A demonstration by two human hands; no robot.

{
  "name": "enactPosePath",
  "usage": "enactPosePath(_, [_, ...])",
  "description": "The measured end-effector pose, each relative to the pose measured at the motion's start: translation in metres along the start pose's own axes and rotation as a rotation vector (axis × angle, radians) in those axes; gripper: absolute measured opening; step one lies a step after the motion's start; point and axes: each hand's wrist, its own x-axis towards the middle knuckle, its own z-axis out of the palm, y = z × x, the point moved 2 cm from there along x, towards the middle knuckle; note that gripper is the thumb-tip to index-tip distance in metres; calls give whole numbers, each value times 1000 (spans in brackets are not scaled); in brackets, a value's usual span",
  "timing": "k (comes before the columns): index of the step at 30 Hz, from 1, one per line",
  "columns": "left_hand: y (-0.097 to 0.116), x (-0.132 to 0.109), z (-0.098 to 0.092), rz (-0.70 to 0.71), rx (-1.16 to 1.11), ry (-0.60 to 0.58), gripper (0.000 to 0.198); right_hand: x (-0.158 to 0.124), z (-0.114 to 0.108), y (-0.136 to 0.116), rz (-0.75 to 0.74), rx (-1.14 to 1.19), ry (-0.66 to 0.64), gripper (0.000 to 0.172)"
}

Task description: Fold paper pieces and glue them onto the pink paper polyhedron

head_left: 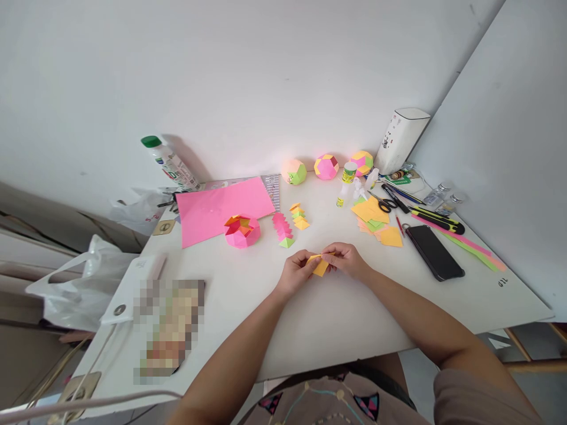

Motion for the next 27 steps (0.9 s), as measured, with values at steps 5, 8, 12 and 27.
enactPosePath(5, [-3, 1, -1, 26, 2, 0, 34, 0, 0, 2, -19, 8, -11, 20])
enactPosePath(8, [-3, 1, -1, 34, 10, 9, 34, 0, -1, 2, -17, 6, -13, 21])
enactPosePath(12, [-3, 0, -1, 44, 10, 16, 34, 0, -1, 1, -14, 12, -15, 21])
enactPosePath(27, [0, -1, -1, 42, -5, 34, 32, 1, 0, 2, -16, 14, -17, 22])
